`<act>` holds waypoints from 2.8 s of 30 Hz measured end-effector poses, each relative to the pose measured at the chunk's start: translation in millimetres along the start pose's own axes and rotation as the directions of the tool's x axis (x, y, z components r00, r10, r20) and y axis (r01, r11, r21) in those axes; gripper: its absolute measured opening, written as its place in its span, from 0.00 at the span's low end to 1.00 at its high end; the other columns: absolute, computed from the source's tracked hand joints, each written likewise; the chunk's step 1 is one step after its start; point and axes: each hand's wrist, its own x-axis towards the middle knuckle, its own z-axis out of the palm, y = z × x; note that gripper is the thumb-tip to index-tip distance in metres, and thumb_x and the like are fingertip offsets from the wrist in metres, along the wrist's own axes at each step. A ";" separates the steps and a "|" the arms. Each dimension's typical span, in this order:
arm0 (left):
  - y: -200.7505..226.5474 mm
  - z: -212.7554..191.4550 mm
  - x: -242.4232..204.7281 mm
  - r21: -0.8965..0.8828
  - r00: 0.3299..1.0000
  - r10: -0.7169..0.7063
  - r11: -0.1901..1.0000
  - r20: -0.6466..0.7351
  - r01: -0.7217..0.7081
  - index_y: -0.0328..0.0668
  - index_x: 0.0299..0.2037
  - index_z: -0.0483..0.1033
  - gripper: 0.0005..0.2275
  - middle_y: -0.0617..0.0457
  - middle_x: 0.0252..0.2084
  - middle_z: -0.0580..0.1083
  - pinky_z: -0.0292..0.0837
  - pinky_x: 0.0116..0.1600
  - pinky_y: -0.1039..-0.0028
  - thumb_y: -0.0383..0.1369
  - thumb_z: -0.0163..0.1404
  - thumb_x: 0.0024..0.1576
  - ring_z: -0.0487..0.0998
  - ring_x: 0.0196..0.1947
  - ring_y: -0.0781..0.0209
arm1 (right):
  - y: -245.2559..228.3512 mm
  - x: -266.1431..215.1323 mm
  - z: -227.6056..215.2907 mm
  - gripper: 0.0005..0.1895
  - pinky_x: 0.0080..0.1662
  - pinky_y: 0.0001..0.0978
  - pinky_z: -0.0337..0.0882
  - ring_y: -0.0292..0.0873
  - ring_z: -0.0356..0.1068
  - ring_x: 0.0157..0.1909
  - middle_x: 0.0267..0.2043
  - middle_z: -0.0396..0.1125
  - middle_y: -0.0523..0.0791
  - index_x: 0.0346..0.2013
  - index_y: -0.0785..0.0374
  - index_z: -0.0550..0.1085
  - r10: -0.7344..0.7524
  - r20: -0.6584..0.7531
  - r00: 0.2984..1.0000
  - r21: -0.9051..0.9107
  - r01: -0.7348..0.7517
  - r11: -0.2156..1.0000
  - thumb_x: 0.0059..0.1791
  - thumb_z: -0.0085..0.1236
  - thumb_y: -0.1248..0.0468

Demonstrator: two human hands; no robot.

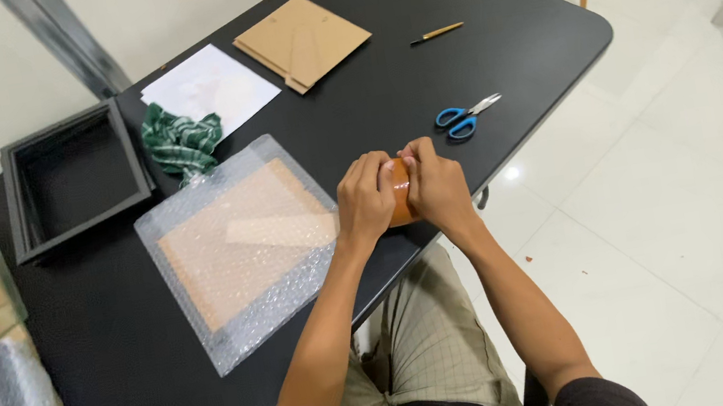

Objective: The person wraps a flat piece of artwork in bubble wrap and secures it with pieces of brown tape using scissors to cut the tape from a roll.

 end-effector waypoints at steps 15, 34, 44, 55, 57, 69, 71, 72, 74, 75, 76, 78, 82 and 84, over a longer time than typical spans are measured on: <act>-10.2 36.1 15.2 -0.002 0.987 -0.113 0.993 0.113 0.114 0.47 0.37 0.73 0.09 0.51 0.27 0.74 0.79 0.35 0.66 0.37 0.45 0.70 0.81 0.30 0.51 | 40.3 22.2 -13.9 0.13 0.50 0.61 0.74 0.62 0.78 0.47 0.43 0.80 0.47 0.57 0.50 0.67 0.236 0.048 0.971 0.256 -0.240 0.936 0.62 0.38 0.53; -18.9 44.5 12.4 0.013 0.981 -0.113 0.994 0.160 0.112 0.47 0.41 0.74 0.11 0.49 0.30 0.76 0.81 0.38 0.63 0.40 0.42 0.71 0.83 0.33 0.48 | 135.7 11.5 -4.7 0.20 0.34 0.49 0.74 0.57 0.77 0.32 0.24 0.72 0.49 0.25 0.57 0.77 0.435 -0.128 0.891 -0.440 -0.444 0.780 0.45 0.70 0.45; -13.3 29.9 29.8 -0.070 0.929 -0.167 0.977 0.330 0.200 0.46 0.42 0.75 0.13 0.44 0.35 0.80 0.82 0.42 0.57 0.42 0.41 0.71 0.84 0.38 0.43 | 130.6 27.7 -62.4 0.17 0.45 0.58 0.77 0.65 0.79 0.45 0.37 0.78 0.58 0.44 0.66 0.81 0.480 0.274 0.833 -0.342 -0.382 0.858 0.47 0.65 0.57; 1.8 14.6 30.5 -0.191 0.883 -0.213 0.930 0.419 0.315 0.45 0.47 0.70 0.07 0.45 0.50 0.80 0.81 0.53 0.57 0.35 0.40 0.70 0.82 0.52 0.44 | 86.6 15.9 -136.5 0.23 0.52 0.48 0.75 0.52 0.73 0.38 0.33 0.77 0.51 0.49 0.61 0.82 0.244 0.449 0.860 0.115 -0.326 0.938 0.39 0.67 0.59; 1.6 10.7 30.7 -0.214 0.888 -0.152 0.940 0.433 0.265 0.43 0.49 0.69 0.09 0.44 0.54 0.78 0.79 0.54 0.54 0.29 0.48 0.59 0.80 0.55 0.40 | 87.6 19.7 -127.7 0.25 0.54 0.51 0.76 0.53 0.76 0.42 0.34 0.78 0.48 0.50 0.57 0.82 0.231 0.492 0.839 0.085 -0.310 0.947 0.39 0.69 0.56; -3.5 2.6 24.5 -0.237 0.876 -0.094 0.944 0.474 0.229 0.44 0.52 0.67 0.21 0.47 0.53 0.76 0.78 0.54 0.53 0.32 0.56 0.47 0.78 0.56 0.39 | 66.1 37.7 -111.7 0.17 0.37 0.37 0.72 0.47 0.66 0.29 0.28 0.76 0.49 0.44 0.59 0.84 0.200 0.569 0.797 0.142 -0.335 0.932 0.41 0.67 0.61; -5.9 2.9 20.1 -0.227 0.869 -0.107 0.943 0.483 0.242 0.46 0.52 0.67 0.22 0.48 0.53 0.75 0.78 0.54 0.54 0.33 0.56 0.47 0.78 0.56 0.41 | 66.3 36.4 -111.5 0.17 0.36 0.36 0.70 0.45 0.64 0.28 0.28 0.77 0.50 0.44 0.59 0.85 0.194 0.574 0.796 0.159 -0.341 0.927 0.41 0.66 0.62; -7.2 2.7 18.1 -0.215 0.859 -0.123 0.942 0.497 0.259 0.47 0.53 0.67 0.22 0.50 0.53 0.75 0.79 0.55 0.55 0.34 0.56 0.47 0.78 0.56 0.43 | 66.2 36.2 -111.1 0.16 0.35 0.35 0.69 0.44 0.63 0.27 0.28 0.77 0.50 0.43 0.60 0.85 0.191 0.582 0.791 0.178 -0.353 0.919 0.41 0.66 0.63; -9.6 2.9 19.9 -0.217 0.859 -0.128 0.939 0.496 0.265 0.46 0.52 0.67 0.22 0.50 0.52 0.74 0.78 0.54 0.54 0.34 0.57 0.46 0.78 0.56 0.43 | 71.8 39.0 -108.3 0.16 0.34 0.34 0.68 0.44 0.64 0.28 0.27 0.76 0.50 0.43 0.61 0.85 0.178 0.590 0.788 0.196 -0.354 0.915 0.41 0.66 0.64; -10.7 3.3 19.8 -0.219 0.855 -0.134 0.936 0.501 0.274 0.46 0.52 0.67 0.23 0.50 0.52 0.74 0.78 0.54 0.54 0.34 0.57 0.46 0.78 0.56 0.42 | 74.9 39.4 -106.8 0.16 0.34 0.33 0.67 0.44 0.65 0.28 0.26 0.75 0.50 0.43 0.62 0.85 0.171 0.598 0.783 0.212 -0.361 0.908 0.41 0.66 0.65; -6.8 0.4 21.5 -0.218 0.856 -0.135 0.936 0.499 0.275 0.46 0.52 0.67 0.23 0.50 0.52 0.74 0.78 0.54 0.54 0.34 0.57 0.46 0.78 0.56 0.42 | 71.6 39.3 -107.9 0.16 0.34 0.33 0.67 0.44 0.65 0.28 0.26 0.75 0.50 0.43 0.62 0.85 0.169 0.599 0.782 0.213 -0.359 0.909 0.41 0.66 0.65; 1.0 -4.5 24.5 -0.208 0.844 -0.157 0.931 0.513 0.299 0.46 0.52 0.67 0.22 0.48 0.51 0.74 0.78 0.55 0.55 0.33 0.57 0.46 0.78 0.55 0.44 | 65.8 38.4 -110.3 0.14 0.34 0.33 0.68 0.45 0.67 0.29 0.25 0.75 0.50 0.42 0.63 0.85 0.173 0.605 0.777 0.223 -0.374 0.900 0.42 0.65 0.66; -0.9 -4.5 23.3 -0.243 0.852 -0.117 0.931 0.510 0.273 0.43 0.52 0.66 0.22 0.46 0.51 0.74 0.77 0.55 0.52 0.33 0.56 0.47 0.77 0.56 0.42 | 80.1 37.7 -106.4 0.13 0.35 0.34 0.67 0.47 0.68 0.28 0.25 0.75 0.52 0.41 0.64 0.85 0.159 0.617 0.771 0.230 -0.370 0.900 0.43 0.66 0.66; 1.5 -6.2 24.5 -0.225 0.843 -0.123 0.934 0.523 0.276 0.43 0.53 0.66 0.22 0.46 0.51 0.74 0.77 0.55 0.53 0.34 0.56 0.47 0.77 0.56 0.42 | 80.3 38.9 -108.8 0.12 0.35 0.33 0.68 0.45 0.69 0.27 0.24 0.75 0.50 0.41 0.62 0.86 0.160 0.627 0.762 0.217 -0.369 0.904 0.43 0.66 0.66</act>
